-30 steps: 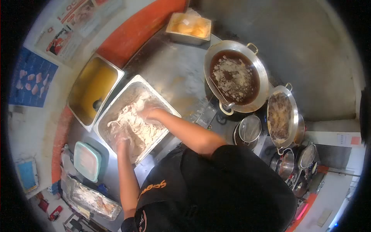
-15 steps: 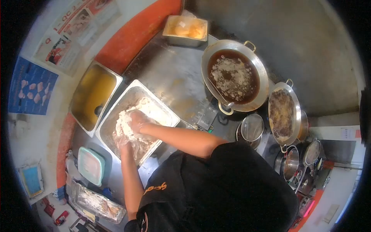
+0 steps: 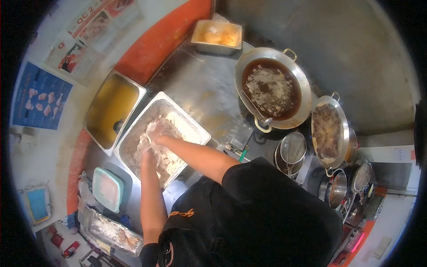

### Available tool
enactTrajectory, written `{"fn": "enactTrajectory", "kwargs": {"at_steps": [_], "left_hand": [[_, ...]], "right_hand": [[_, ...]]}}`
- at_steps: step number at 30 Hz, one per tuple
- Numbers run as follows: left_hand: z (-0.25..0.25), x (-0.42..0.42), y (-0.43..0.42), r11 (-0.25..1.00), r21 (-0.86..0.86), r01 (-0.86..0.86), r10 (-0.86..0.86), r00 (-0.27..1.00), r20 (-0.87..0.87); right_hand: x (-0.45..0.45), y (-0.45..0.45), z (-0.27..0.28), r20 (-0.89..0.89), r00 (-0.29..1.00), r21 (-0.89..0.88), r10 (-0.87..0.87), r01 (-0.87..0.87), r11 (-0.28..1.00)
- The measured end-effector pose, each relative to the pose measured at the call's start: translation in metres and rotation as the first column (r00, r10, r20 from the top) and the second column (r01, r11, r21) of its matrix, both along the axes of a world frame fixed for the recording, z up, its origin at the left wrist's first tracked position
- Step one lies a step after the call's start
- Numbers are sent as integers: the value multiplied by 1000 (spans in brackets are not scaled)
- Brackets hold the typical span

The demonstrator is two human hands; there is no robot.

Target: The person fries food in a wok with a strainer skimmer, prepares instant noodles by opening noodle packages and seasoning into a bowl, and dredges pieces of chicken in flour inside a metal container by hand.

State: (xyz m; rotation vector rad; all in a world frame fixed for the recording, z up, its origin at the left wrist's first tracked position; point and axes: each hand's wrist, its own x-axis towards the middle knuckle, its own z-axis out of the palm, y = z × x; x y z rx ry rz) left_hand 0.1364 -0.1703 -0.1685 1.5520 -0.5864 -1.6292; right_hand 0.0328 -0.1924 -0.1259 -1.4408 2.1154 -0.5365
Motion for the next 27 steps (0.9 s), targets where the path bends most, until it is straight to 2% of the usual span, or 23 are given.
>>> {"fn": "enactTrajectory", "kwargs": {"at_steps": [1,2,5,8,9,10,11,12,13,14,15,16,18,20,21,23,24,25,27], "left_hand": [[7,-5,-1,996,-80,-49,39,992,-122],[-12,2,-7,995,-93,-30,12,982,-189],[32,-17,0,987,-85,-137,125,984,-128],[45,-2,13,990,-143,-14,2,996,-86],[55,3,19,972,-219,88,-34,970,240],[69,5,26,951,-235,200,-41,837,546],[80,9,32,932,-191,310,-40,609,792],[85,16,34,895,-113,432,-125,485,866],[92,22,38,840,-19,543,-204,347,915],[107,23,52,877,23,481,-280,470,837],[82,37,55,789,69,610,-401,426,811],[36,52,55,673,106,732,-515,362,777],[17,54,59,519,199,831,-641,225,734],[31,18,62,479,330,813,-689,116,715],[27,14,64,621,244,745,-664,335,668],[14,6,72,852,122,509,-496,710,500],[47,-2,68,892,74,446,-438,813,384],[53,-1,68,937,63,344,-344,875,341],[59,3,67,990,60,130,-141,959,247]], "right_hand": [[-6,-11,-5,56,987,87,148,-152,984],[-11,-22,-10,134,950,160,283,-302,940],[-23,-19,17,351,905,199,242,-324,925],[-26,-12,26,403,874,31,271,-309,951],[-38,-14,36,433,820,42,374,-432,901],[-50,-9,35,522,741,-48,422,-469,882],[-62,-5,33,604,645,-134,469,-497,857],[-81,-5,69,660,622,93,422,-625,775],[-89,1,55,602,712,113,361,-524,844],[-93,4,46,381,844,206,377,-475,856],[-94,5,43,127,918,267,376,-397,878],[-89,7,50,150,889,374,433,-457,807],[-82,16,74,205,831,568,517,-531,628],[-66,34,22,50,578,452,814,-740,498],[-57,40,0,-47,418,407,907,-821,400],[-41,47,-14,208,719,339,664,-689,640],[-38,49,-10,364,791,351,492,-606,714],[-35,50,3,496,818,372,291,-503,780],[-37,49,35,713,686,496,-145,-347,796]]}}
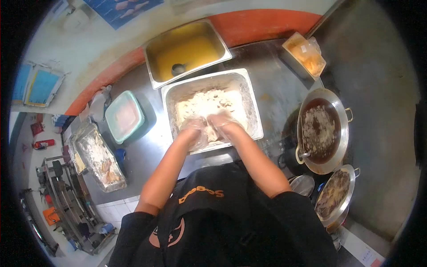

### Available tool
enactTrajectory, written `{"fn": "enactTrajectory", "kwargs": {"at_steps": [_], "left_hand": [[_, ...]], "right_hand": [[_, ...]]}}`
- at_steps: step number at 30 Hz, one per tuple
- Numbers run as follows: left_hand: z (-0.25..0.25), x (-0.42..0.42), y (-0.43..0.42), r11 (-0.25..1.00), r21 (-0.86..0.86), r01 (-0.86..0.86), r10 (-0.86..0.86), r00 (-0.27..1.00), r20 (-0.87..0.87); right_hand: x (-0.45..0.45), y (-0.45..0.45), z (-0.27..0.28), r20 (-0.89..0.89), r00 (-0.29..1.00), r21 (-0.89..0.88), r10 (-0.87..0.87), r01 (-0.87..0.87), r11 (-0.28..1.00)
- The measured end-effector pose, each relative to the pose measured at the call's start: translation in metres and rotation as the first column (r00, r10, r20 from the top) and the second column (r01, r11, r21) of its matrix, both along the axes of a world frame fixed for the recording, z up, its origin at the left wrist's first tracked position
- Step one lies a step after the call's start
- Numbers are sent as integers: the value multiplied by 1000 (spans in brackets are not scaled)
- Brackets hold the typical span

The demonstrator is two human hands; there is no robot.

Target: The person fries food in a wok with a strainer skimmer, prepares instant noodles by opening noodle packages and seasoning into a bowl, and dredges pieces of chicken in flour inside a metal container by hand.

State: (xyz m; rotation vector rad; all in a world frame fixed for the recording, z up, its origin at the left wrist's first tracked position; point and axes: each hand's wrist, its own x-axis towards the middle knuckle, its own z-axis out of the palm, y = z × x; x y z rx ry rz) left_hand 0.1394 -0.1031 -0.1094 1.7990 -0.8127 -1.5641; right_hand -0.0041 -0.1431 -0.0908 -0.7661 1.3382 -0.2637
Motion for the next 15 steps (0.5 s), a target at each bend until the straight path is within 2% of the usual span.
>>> {"fn": "enactTrajectory", "kwargs": {"at_steps": [1,3,4,6,7,8,9,11,12,13,15], "left_hand": [[13,3,-1,995,-2,-99,98,987,-127],[35,11,-4,955,37,-294,286,885,-368],[32,16,-4,968,24,-251,247,923,-294],[27,30,-12,987,-1,-159,157,978,-139],[1,39,-18,983,-114,142,-124,981,147],[-46,49,-26,885,-131,448,-353,826,441],[-73,54,-29,708,-47,704,-488,537,688],[-80,37,-27,933,-53,356,-300,850,433],[-81,21,-27,987,-9,160,-150,944,294],[-23,-1,-25,992,41,-122,120,991,55],[-55,6,-25,985,-20,-173,171,982,-82]], "right_hand": [[-3,-2,12,120,986,-42,-118,124,991],[-18,-11,27,358,875,-72,-326,374,925],[-24,-23,30,256,911,-70,-323,350,934],[-40,-40,20,-96,983,-424,-157,103,900],[-37,-47,5,-169,978,-367,-123,53,929],[-34,-53,-21,-240,967,-305,-86,9,952],[-31,-55,-49,-307,951,-238,-45,-31,971],[-11,-51,-123,-285,955,-359,-88,-21,933],[-3,-46,-105,-236,968,-341,-85,-1,940],[4,-40,-86,-186,979,-321,-83,19,947],[-2,-27,-38,71,988,-172,-139,150,974]]}}
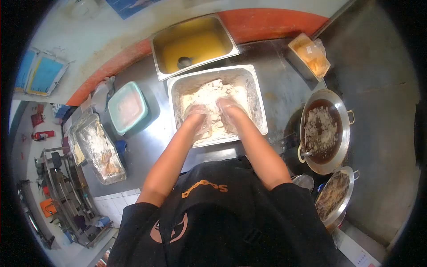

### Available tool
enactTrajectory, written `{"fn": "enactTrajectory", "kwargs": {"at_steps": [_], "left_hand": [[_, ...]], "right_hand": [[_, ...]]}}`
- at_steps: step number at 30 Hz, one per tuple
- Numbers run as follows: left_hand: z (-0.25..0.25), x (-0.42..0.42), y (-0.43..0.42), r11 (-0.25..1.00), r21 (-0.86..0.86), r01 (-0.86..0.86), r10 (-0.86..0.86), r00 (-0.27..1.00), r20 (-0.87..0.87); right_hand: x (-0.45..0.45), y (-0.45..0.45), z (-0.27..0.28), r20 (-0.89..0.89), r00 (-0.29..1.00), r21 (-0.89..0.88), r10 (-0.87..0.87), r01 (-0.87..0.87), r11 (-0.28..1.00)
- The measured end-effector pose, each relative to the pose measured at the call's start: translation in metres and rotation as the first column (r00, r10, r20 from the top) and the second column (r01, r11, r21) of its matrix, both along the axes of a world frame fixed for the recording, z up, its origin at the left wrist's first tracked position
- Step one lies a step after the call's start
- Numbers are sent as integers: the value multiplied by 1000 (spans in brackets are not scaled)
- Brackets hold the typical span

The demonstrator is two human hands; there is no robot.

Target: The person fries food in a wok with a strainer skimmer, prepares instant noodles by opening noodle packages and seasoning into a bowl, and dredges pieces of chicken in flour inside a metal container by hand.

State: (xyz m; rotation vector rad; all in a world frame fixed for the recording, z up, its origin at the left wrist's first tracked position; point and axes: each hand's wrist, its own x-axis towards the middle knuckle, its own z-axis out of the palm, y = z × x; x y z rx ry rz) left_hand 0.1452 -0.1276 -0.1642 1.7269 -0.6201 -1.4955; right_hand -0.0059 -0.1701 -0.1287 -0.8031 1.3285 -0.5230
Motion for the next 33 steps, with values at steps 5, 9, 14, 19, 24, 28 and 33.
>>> {"fn": "enactTrajectory", "kwargs": {"at_steps": [5,9,14,19,24,28,33], "left_hand": [[53,23,10,997,30,-76,82,941,-329],[57,42,22,864,-52,502,-452,815,363],[12,26,30,580,122,806,-692,409,594],[48,-3,26,905,177,387,-392,920,-5],[44,16,15,966,77,245,-256,944,207],[17,35,-15,818,30,574,-413,552,724],[-32,14,-41,727,223,650,-397,133,908]], "right_hand": [[-20,4,39,208,973,52,-100,91,994],[-56,1,29,-263,952,-165,159,-207,964],[-27,19,-30,-593,468,24,655,-803,595],[12,34,-13,-151,910,167,387,-363,917],[-14,13,53,72,958,99,-278,271,958],[-22,-19,43,-268,963,-227,-21,-42,973],[6,-32,-23,-828,558,-352,59,-599,719]]}}
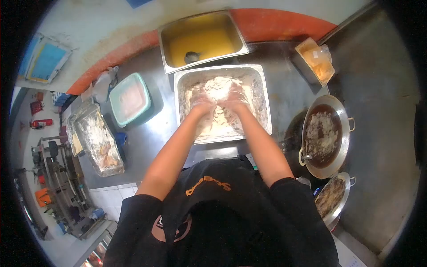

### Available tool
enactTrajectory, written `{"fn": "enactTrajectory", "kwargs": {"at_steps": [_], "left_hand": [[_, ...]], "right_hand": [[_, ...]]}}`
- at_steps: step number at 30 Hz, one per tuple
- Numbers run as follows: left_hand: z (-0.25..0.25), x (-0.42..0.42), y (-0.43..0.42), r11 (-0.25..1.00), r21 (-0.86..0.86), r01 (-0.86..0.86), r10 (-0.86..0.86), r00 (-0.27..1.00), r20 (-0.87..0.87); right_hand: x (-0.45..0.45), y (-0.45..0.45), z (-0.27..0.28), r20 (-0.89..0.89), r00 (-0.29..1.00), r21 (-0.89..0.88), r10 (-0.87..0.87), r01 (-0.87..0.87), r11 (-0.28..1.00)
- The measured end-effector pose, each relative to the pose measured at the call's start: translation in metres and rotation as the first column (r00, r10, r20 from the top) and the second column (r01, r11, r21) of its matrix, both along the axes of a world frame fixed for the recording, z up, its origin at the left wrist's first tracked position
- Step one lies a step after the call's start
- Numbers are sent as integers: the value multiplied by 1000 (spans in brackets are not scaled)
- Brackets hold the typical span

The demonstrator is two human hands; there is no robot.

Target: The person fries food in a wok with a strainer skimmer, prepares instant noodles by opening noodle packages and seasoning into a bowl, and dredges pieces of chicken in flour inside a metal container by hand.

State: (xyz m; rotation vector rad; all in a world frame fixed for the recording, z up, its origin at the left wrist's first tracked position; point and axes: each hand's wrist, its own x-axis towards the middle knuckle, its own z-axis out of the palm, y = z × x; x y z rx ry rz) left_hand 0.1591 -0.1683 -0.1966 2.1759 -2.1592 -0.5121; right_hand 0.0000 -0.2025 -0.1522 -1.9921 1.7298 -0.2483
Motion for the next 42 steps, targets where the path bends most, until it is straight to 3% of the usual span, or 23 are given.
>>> {"fn": "enactTrajectory", "kwargs": {"at_steps": [1,3,4,6,8,9,11,13,16,17,20,23,26,28,29,32,33,35,38,41,42], "left_hand": [[0,1,-5,995,64,82,-83,996,18],[2,6,-20,952,191,238,-250,967,42],[10,8,-19,975,197,105,-72,983,-170],[26,12,-9,946,295,-137,283,790,-543],[32,7,7,993,24,-114,112,882,-458],[36,6,14,990,-108,-88,38,918,-396],[70,18,27,991,-136,-18,-64,817,-573],[121,27,39,1000,9,-29,28,749,-662],[133,30,33,995,48,-83,95,922,-376],[102,38,33,993,-117,31,-60,966,-252],[132,36,38,979,182,-93,146,940,-307],[106,43,42,980,134,-149,191,896,-400],[123,33,30,962,263,-67,135,959,-248],[101,20,35,999,26,39,-37,996,-79],[87,13,34,999,24,34,-33,999,-34],[59,-1,17,983,171,-66,65,998,14],[41,-1,8,974,213,-80,78,997,22],[-32,11,-12,984,175,17,-24,999,41],[71,14,-1,960,277,33,28,976,-215],[119,10,26,993,-92,-79,46,947,-318],[112,15,27,966,-252,-49,-44,936,-349]], "right_hand": [[10,2,51,130,991,218,-9,-20,976],[3,0,28,154,987,272,-42,-1,962],[1,-2,18,165,984,298,-61,9,955],[-3,5,1,237,968,196,-79,32,980],[-10,20,22,298,950,201,-90,30,979],[-12,28,79,325,941,252,-97,12,968],[-13,29,147,329,936,349,-128,5,937],[-17,35,173,283,941,436,-184,45,899],[-33,32,122,425,904,60,52,-85,995],[-34,34,111,459,887,80,-49,13,997],[-35,24,128,417,908,245,43,-157,957],[-49,14,90,401,916,277,8,-130,952],[-50,4,83,263,965,278,-20,-56,959],[-42,1,53,225,974,311,-13,-59,949],[-38,1,37,206,978,326,-9,-60,943],[10,9,56,-272,956,288,113,-31,957],[11,-3,10,-194,977,221,83,-39,975],[7,2,5,-61,997,190,38,-26,981],[-2,-2,34,24,998,174,65,-68,982],[-17,10,93,56,987,134,150,-157,979],[-20,11,108,70,981,108,179,-186,977]]}}
